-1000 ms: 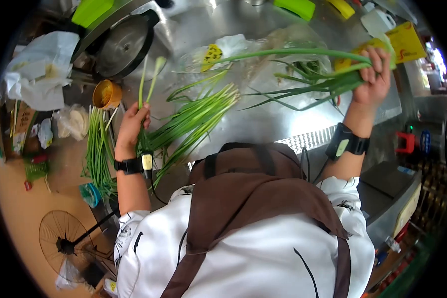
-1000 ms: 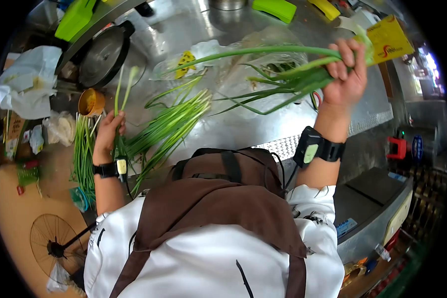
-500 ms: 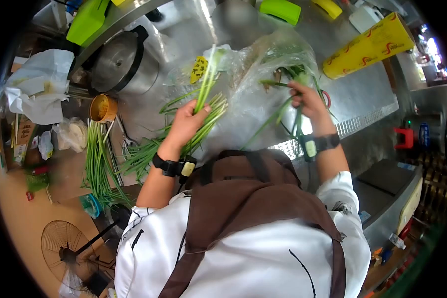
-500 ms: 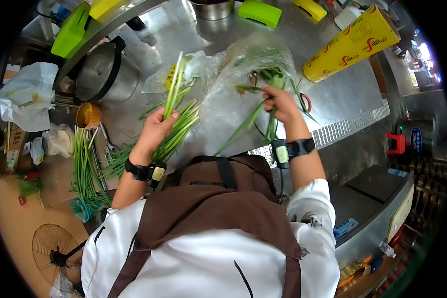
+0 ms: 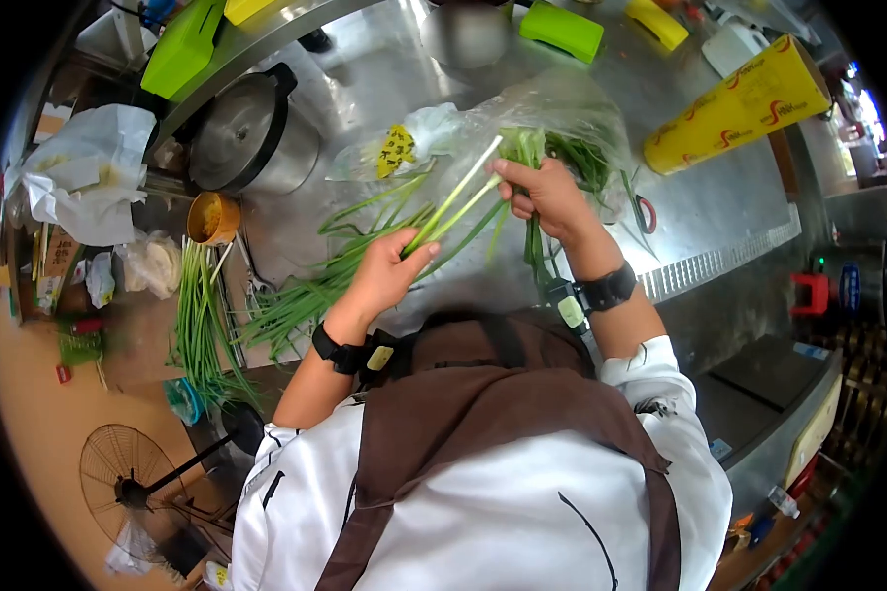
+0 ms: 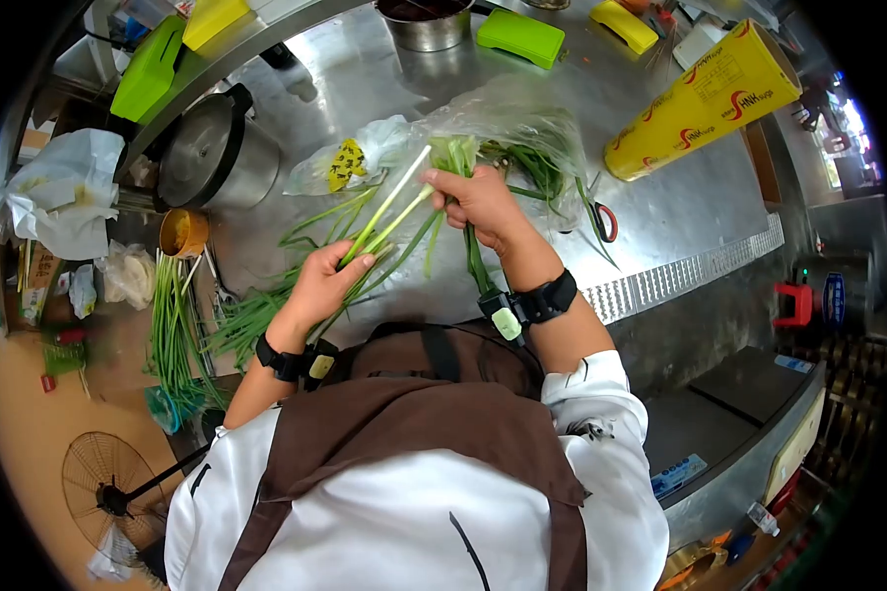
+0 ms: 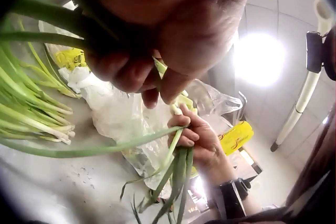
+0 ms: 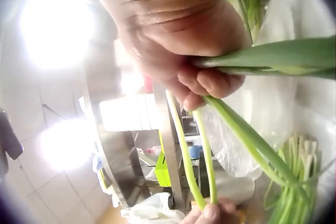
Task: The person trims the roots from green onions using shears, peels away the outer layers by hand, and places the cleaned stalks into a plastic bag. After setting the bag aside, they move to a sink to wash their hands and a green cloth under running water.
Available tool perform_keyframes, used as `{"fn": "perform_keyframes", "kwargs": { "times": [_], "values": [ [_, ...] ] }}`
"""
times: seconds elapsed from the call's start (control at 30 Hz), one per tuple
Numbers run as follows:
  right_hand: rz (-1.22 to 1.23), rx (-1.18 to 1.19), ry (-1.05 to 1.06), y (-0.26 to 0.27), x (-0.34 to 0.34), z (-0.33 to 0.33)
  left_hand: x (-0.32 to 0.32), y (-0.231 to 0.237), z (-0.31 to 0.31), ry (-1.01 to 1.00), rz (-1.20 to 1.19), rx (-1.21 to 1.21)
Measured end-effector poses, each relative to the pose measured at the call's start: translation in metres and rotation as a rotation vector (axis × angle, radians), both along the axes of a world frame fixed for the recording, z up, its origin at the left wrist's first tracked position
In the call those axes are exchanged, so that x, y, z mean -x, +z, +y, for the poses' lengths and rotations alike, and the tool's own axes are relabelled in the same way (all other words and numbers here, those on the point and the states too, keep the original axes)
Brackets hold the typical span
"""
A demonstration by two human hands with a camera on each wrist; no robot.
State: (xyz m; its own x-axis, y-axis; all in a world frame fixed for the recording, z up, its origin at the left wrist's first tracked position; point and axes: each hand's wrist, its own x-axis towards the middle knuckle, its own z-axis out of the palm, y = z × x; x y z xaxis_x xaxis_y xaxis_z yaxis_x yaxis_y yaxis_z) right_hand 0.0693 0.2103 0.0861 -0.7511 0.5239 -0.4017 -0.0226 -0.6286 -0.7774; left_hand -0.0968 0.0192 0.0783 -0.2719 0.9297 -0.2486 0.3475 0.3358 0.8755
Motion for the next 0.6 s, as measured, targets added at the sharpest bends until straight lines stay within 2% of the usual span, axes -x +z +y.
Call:
{"fn": "perform_keyframes", "kwargs": {
  "times": [0.07, 0.2, 0.3, 0.33, 0.4, 0.47, 0.5, 0.53, 0.57, 0.6],
  "values": [
    [-0.171, -0.259, -0.079, -0.008, -0.006, 0.001, 0.004, -0.001, -0.005, -0.001, 0.038, -0.003],
    [-0.136, -0.267, -0.19, -0.016, -0.029, 0.003, 0.012, 0.009, -0.015, 0.091, -0.027, 0.034],
    [-0.002, -0.22, -0.392, -0.007, -0.037, 0.0, 0.012, 0.008, -0.013, 0.084, 0.001, 0.029],
    [-0.005, -0.222, -0.393, -0.007, -0.042, 0.006, 0.012, 0.014, -0.01, 0.108, 0.014, 0.008],
    [0.028, -0.178, -0.749, -0.008, -0.063, 0.029, 0.017, 0.015, -0.011, 0.13, 0.021, -0.017],
    [0.262, -0.091, -0.842, -0.019, -0.1, 0.062, 0.039, 0.009, -0.019, 0.331, -0.086, 0.021],
    [0.264, -0.09, -0.846, -0.017, -0.102, 0.066, 0.034, 0.023, -0.014, 0.367, -0.09, 0.063],
    [0.366, 0.032, -0.825, -0.013, -0.106, 0.066, 0.026, 0.026, -0.007, 0.364, -0.09, 0.068],
    [0.466, 0.151, -0.799, -0.01, -0.108, 0.067, 0.015, 0.025, 0.006, 0.316, 0.051, -0.029],
    [0.432, 0.171, -0.774, -0.021, -0.102, 0.065, 0.003, 0.024, 0.021, 0.267, 0.19, -0.133]
  ]
}}
